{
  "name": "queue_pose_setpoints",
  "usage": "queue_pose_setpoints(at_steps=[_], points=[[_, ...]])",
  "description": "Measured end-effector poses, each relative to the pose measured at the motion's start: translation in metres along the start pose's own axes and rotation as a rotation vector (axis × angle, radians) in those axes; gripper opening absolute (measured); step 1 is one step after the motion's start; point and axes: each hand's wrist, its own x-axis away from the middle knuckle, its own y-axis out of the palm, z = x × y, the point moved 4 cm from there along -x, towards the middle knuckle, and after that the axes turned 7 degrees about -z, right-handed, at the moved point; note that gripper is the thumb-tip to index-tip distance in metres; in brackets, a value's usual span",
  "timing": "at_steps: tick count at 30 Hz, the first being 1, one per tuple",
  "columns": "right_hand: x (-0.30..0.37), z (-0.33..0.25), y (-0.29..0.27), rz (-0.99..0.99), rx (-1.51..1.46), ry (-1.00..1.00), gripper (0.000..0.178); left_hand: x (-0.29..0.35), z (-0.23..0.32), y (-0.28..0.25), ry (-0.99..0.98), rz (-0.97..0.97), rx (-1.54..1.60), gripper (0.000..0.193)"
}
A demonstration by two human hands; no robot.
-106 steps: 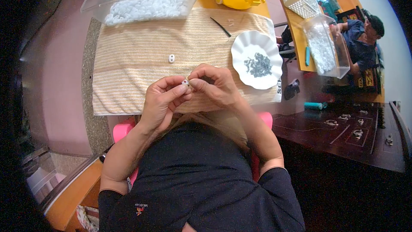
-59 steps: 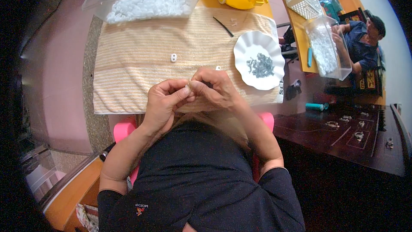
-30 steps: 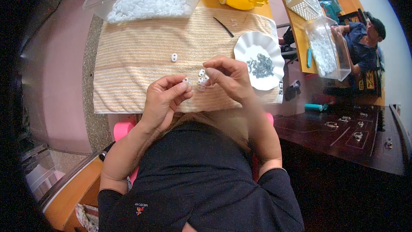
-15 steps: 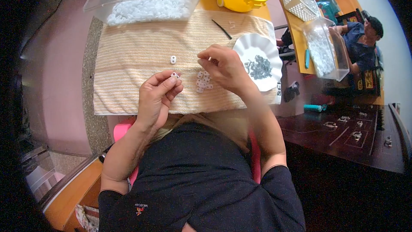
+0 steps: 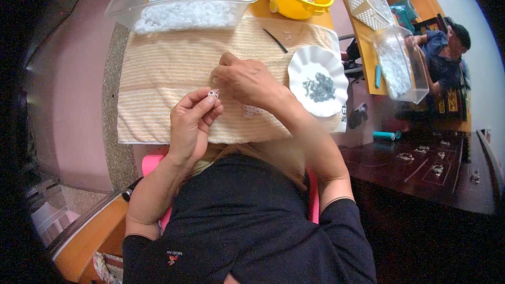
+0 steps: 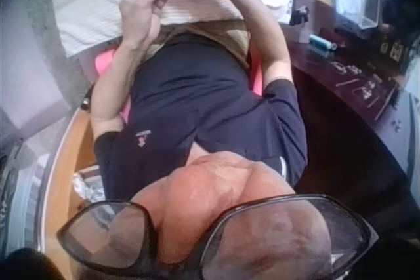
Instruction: Assembling small plastic components with metal pins in a workshop environment.
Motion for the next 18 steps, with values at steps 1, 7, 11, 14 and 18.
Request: queue_pose_setpoints(at_steps=[1,7,11,14,18], points=[[-0.001,0.0,0.001,-0.002,0.0,0.0,0.018,0.0,0.0,0.0,-0.001,-0.003,-0.002,0.018],[-0.003,0.004,0.004,0.029,0.018,0.049,0.016,0.0,0.001,0.0,0.003,-0.013,0.011,0.019],[0.001,0.006,0.006,0.034,-0.021,0.036,0.017,0.0,0.0,-0.001,0.006,-0.01,0.011,0.019],[0.007,0.009,0.008,0.116,-0.038,-0.027,0.02,0.0,0.0,0.0,0.004,-0.014,0.019,0.019],[0.016,0.013,0.002,0.178,-0.11,-0.077,0.025,0.001,0.001,0.001,0.004,-0.01,0.01,0.018]])
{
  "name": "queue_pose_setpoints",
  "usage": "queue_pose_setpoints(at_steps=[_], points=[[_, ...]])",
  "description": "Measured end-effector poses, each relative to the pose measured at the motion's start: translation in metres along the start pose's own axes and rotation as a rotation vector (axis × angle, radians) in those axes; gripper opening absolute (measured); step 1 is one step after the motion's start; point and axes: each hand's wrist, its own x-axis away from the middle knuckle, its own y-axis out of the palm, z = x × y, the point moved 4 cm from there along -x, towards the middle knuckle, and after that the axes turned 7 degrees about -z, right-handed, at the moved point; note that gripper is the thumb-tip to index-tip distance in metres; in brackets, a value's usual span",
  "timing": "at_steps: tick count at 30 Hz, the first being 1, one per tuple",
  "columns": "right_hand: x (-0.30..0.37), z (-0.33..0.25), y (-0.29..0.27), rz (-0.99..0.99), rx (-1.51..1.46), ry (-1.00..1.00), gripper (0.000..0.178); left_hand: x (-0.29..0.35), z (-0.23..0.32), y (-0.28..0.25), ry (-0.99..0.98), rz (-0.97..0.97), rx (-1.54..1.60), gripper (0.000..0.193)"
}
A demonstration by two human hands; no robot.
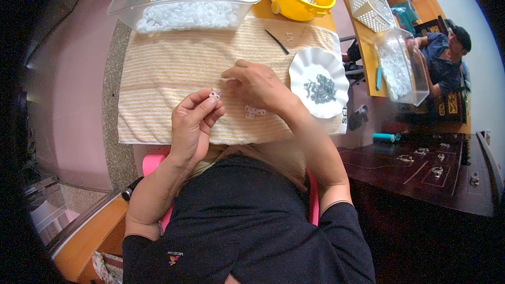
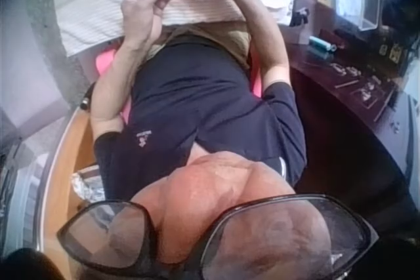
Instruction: Assembling small plastic components with metal pins in a workshop environment.
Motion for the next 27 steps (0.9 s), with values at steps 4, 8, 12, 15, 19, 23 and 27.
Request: queue_pose_setpoints(at_steps=[4,8,12,15,19,23,27], points=[[0.005,0.005,-0.005,0.038,-0.072,0.074,0.023,-0.001,-0.003,-0.003,0.001,0.004,-0.012,0.018],[0.008,0.007,-0.011,0.059,-0.187,0.168,0.023,-0.001,-0.003,-0.003,-0.001,0.003,-0.01,0.018],[0.012,0.017,-0.011,0.085,-0.314,0.2,0.02,-0.001,-0.004,-0.002,-0.007,0.003,-0.009,0.018],[0.014,0.023,-0.008,0.117,-0.434,0.235,0.022,0.0,-0.005,-0.002,-0.01,0.005,-0.012,0.018],[0.015,0.019,-0.015,0.115,-0.39,0.255,0.022,0.0,-0.005,-0.001,-0.015,0.011,-0.023,0.017],[0.019,0.02,-0.009,0.112,-0.4,0.203,0.02,0.001,-0.006,-0.002,-0.021,0.014,-0.032,0.017],[0.024,0.02,-0.001,0.082,-0.567,0.217,0.021,0.001,-0.006,0.0,-0.03,-0.006,-0.035,0.016]])
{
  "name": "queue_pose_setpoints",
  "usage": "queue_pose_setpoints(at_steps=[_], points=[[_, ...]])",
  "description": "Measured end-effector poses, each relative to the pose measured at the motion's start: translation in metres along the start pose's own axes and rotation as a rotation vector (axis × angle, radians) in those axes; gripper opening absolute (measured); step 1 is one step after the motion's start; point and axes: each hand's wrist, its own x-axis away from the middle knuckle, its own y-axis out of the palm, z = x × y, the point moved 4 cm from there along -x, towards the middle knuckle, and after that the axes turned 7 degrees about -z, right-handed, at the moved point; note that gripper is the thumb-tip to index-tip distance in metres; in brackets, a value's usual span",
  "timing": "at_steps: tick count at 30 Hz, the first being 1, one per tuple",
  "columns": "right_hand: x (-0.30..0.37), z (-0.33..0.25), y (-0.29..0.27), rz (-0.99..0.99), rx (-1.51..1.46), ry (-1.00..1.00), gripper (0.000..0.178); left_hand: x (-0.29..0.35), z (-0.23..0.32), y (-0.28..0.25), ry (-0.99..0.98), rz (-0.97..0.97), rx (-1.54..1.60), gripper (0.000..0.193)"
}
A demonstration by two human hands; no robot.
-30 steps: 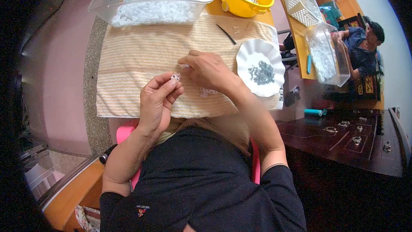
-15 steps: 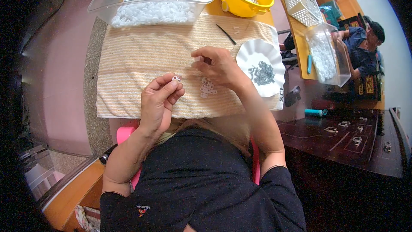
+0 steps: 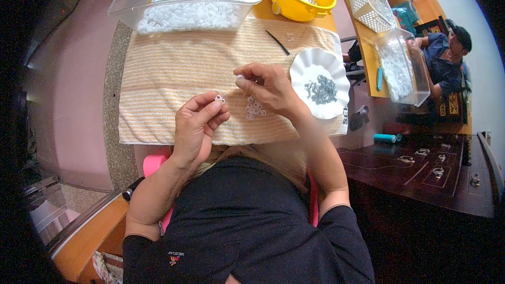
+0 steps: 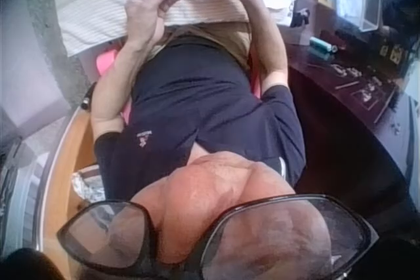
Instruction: Assembling small plastic components with metal pins in a workshop environment.
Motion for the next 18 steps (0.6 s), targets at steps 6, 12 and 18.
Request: queue_pose_setpoints(at_steps=[6,12,18], points=[[0.009,-0.006,0.009,-0.063,-0.295,0.041,0.028,0.0,-0.001,0.001,-0.001,-0.011,0.003,0.016],[0.017,-0.005,0.013,-0.123,-0.41,0.047,0.031,0.0,-0.001,0.002,-0.005,-0.02,-0.013,0.017],[0.018,-0.004,0.015,-0.152,-0.451,0.042,0.033,0.0,-0.004,0.001,-0.032,-0.036,-0.015,0.018]])
